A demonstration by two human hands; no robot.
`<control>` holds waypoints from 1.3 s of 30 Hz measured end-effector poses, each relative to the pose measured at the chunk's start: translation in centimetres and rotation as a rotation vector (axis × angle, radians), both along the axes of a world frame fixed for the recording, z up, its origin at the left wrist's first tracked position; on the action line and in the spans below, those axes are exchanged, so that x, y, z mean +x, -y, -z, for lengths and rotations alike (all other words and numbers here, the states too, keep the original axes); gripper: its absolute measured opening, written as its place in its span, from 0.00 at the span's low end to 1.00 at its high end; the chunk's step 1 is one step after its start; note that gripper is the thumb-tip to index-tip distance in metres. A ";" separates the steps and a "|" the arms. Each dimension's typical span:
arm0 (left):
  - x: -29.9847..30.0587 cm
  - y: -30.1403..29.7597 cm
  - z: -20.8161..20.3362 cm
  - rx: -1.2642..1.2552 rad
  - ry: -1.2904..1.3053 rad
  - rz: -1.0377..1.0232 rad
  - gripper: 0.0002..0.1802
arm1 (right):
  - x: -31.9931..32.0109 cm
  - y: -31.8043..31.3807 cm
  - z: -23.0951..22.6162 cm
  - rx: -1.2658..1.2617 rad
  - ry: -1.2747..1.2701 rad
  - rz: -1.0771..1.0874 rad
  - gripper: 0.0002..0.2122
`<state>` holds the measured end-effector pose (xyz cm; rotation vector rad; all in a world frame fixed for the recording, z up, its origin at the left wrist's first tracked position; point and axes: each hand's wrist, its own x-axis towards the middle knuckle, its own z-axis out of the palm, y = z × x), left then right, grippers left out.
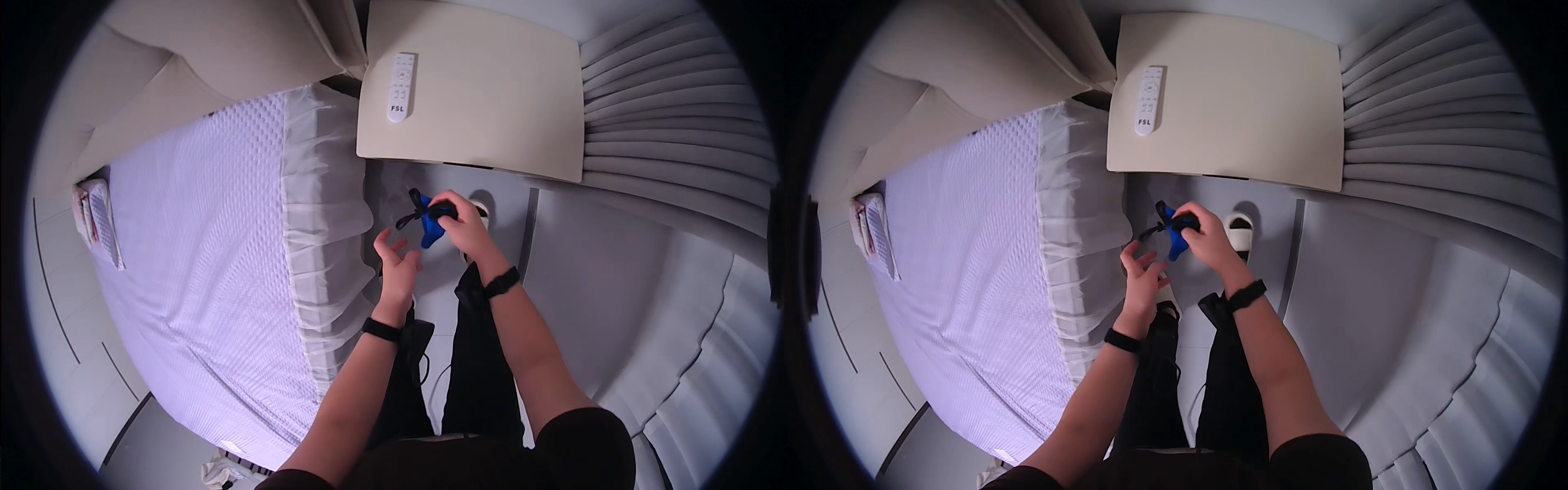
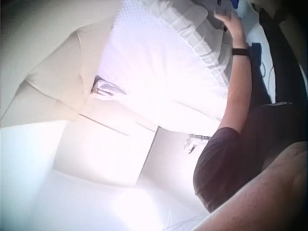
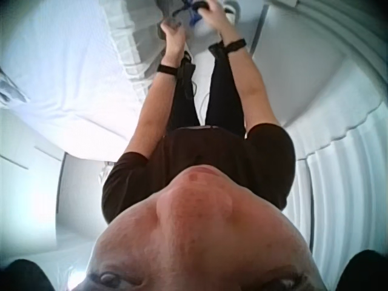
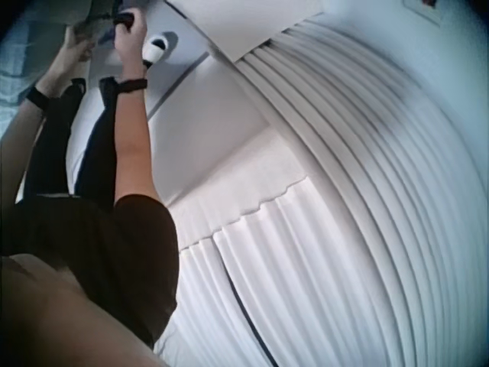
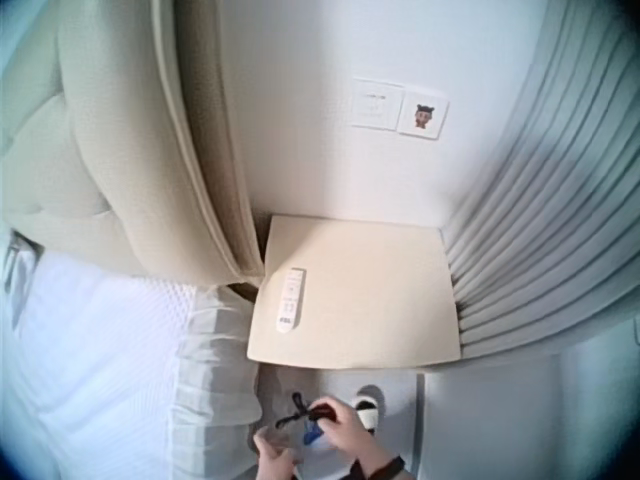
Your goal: The person wipes the top surface and the side of a nightstand with a cloth, then uses the cloth to wipe the side of a bed frame.
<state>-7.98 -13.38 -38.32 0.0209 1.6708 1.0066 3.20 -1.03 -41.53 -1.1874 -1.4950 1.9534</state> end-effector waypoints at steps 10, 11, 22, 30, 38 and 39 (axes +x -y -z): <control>1.7 1.5 6.3 0.480 0.386 -0.321 0.28 | 1.6 3.0 6.7 -0.511 -0.401 0.405 0.15; 2.1 1.2 7.0 0.538 0.400 -0.325 0.29 | 2.1 2.2 7.0 -0.513 -0.404 0.399 0.15; 4.8 0.2 16.5 0.352 0.143 -0.338 0.30 | 5.6 -1.8 13.1 0.215 0.018 0.098 0.13; 0.4 -6.8 15.4 0.364 -0.047 -0.414 0.26 | 1.5 -1.5 17.4 0.370 -0.343 0.722 0.15; -1.3 -10.0 15.3 0.540 0.271 -0.119 0.22 | -3.8 -1.8 19.7 0.737 -0.304 0.914 0.10; -1.6 -10.1 15.1 0.541 0.278 -0.120 0.22 | -3.5 -2.1 19.5 0.738 -0.297 0.867 0.11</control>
